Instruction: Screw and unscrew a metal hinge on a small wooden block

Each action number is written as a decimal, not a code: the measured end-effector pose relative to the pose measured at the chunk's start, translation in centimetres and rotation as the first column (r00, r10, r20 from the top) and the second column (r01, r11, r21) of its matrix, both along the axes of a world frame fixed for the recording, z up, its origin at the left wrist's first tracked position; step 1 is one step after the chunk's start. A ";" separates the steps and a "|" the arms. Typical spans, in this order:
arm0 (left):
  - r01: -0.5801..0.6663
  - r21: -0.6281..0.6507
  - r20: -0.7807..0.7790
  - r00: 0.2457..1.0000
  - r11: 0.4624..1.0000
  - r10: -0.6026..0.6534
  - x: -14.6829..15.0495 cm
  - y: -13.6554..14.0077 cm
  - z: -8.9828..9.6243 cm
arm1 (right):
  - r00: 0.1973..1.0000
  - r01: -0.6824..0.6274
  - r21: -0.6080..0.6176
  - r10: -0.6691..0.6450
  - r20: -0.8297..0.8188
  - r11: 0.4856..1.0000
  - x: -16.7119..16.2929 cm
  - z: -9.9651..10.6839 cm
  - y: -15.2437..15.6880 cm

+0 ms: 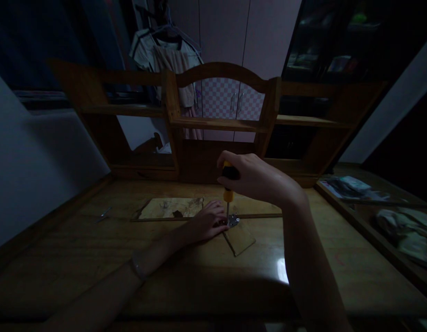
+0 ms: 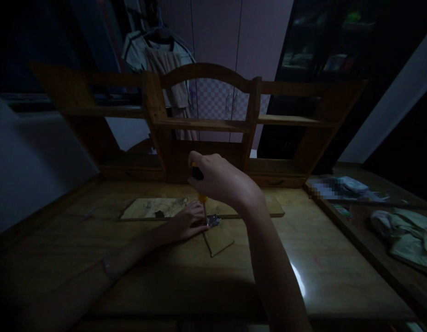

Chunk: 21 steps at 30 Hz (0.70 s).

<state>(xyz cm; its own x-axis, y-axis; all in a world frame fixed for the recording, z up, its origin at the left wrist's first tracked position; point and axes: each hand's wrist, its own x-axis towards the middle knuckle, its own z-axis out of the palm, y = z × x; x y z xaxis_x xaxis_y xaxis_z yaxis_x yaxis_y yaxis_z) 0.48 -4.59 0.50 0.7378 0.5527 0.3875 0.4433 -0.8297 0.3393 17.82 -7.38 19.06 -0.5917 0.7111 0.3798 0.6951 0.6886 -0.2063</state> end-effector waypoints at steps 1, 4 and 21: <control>0.009 -0.014 -0.001 1.000 1.000 -0.009 0.0 -0.2 0.2 | 1.000 -0.007 -0.006 0.007 0.002 1.000 0.1 0.1 -0.1; 0.025 -0.048 0.006 1.000 0.999 -0.025 0.1 -0.5 0.6 | 0.999 -0.032 -0.022 0.032 0.006 0.999 0.2 0.3 -0.3; 0.025 -0.080 0.018 1.000 0.997 -0.023 0.0 -0.4 0.7 | 0.999 -0.050 -0.018 0.050 -0.004 0.999 -0.1 0.3 -0.5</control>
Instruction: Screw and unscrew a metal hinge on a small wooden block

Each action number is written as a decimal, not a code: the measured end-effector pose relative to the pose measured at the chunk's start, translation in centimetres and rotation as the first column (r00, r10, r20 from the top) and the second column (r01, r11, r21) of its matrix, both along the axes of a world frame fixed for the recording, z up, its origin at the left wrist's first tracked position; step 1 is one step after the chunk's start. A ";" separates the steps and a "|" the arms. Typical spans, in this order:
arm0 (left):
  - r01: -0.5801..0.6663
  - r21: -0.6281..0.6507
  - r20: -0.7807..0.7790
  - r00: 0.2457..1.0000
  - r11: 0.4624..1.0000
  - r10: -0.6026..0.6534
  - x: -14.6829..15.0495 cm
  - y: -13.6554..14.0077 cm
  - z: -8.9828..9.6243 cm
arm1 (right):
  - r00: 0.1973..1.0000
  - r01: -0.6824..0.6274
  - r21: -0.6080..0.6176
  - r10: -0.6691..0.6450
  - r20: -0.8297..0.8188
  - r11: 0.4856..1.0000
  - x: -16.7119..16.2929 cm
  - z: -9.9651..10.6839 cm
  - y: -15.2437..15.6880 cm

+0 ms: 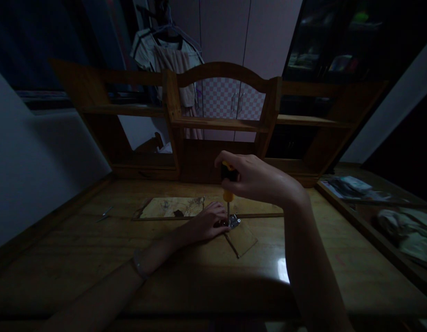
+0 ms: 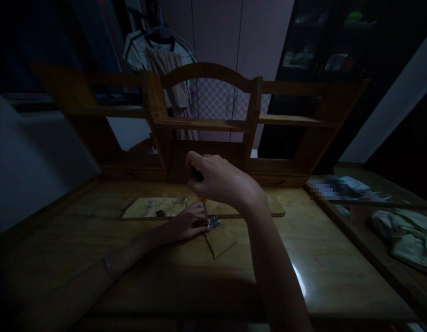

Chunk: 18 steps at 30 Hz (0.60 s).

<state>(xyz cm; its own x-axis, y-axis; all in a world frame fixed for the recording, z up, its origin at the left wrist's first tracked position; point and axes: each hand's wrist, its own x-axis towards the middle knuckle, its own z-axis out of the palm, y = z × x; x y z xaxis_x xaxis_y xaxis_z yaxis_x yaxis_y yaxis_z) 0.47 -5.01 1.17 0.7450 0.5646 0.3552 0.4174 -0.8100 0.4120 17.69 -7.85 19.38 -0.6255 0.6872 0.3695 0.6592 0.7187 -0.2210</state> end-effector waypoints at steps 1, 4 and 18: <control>0.000 0.001 0.006 1.000 1.000 0.000 0.0 0.0 0.0 | 1.000 -0.002 -0.011 0.001 -0.001 1.000 0.0 -0.1 0.0; 0.002 -0.003 0.015 1.000 1.000 -0.002 0.0 0.0 -0.2 | 1.000 0.019 -0.009 -0.019 -0.002 1.000 0.0 -0.3 0.2; -0.001 0.009 0.020 1.000 1.000 0.000 -0.1 0.1 -0.5 | 0.999 0.045 -0.002 -0.045 0.008 0.999 0.4 0.0 0.2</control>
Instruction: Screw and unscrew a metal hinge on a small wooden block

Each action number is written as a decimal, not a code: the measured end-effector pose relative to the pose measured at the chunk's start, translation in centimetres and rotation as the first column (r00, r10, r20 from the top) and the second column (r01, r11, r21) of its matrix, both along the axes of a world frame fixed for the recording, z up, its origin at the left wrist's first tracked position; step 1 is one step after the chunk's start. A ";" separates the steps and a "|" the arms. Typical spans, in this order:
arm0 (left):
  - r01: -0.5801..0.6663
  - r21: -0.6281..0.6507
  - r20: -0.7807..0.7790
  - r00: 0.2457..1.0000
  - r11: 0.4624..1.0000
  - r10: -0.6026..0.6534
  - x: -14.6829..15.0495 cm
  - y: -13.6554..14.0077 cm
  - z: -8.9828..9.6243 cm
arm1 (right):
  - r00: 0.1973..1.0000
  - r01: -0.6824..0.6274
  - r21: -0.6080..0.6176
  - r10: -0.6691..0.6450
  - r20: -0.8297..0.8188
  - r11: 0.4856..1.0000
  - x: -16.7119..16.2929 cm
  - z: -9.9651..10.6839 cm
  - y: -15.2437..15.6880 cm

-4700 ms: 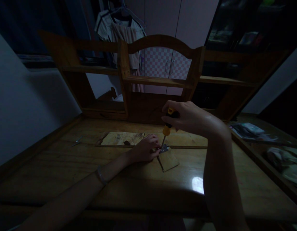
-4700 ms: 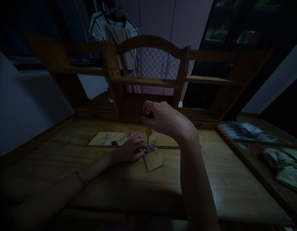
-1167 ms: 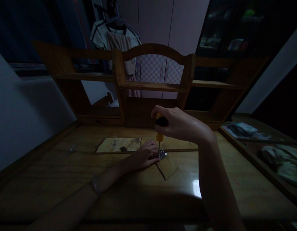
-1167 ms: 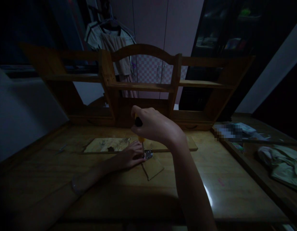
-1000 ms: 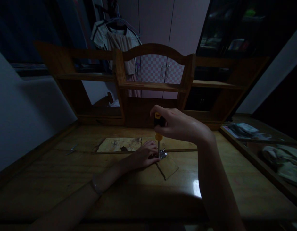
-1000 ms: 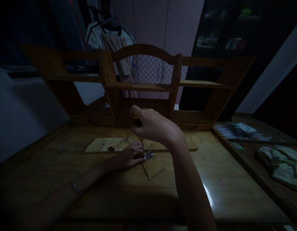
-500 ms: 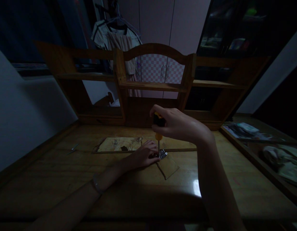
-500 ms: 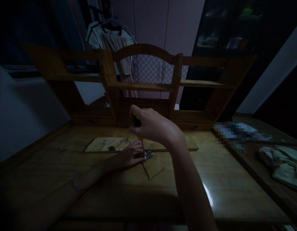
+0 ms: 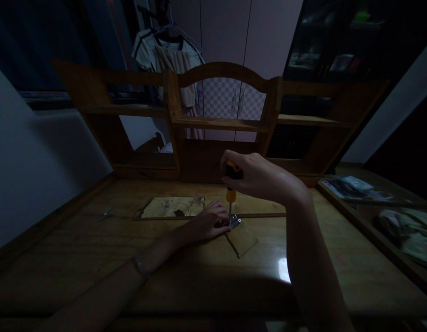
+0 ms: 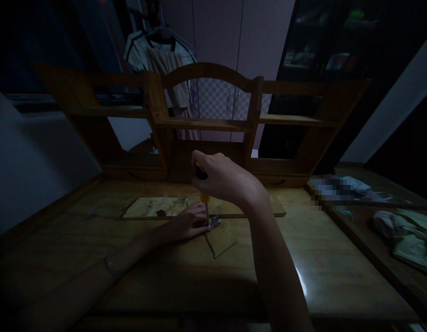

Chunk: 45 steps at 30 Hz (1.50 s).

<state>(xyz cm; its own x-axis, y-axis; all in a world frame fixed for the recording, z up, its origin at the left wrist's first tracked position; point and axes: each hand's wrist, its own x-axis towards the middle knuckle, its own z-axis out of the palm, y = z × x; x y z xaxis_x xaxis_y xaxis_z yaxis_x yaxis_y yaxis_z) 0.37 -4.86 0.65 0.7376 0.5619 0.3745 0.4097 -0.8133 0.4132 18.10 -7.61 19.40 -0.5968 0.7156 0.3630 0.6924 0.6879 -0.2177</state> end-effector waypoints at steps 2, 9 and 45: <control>-0.005 0.001 0.013 1.000 1.000 0.005 0.0 0.0 -0.1 | 1.000 -0.003 -0.002 0.003 -0.006 1.000 0.1 0.0 -0.1; -0.016 0.005 0.030 0.999 1.000 0.016 0.1 0.0 -0.1 | 1.000 0.004 0.023 -0.004 -0.026 1.000 0.4 0.4 -0.6; -0.232 -0.016 0.188 0.954 0.973 0.231 -0.3 1.8 -0.2 | 0.962 0.118 0.212 -0.059 -0.266 0.970 2.7 3.3 -2.6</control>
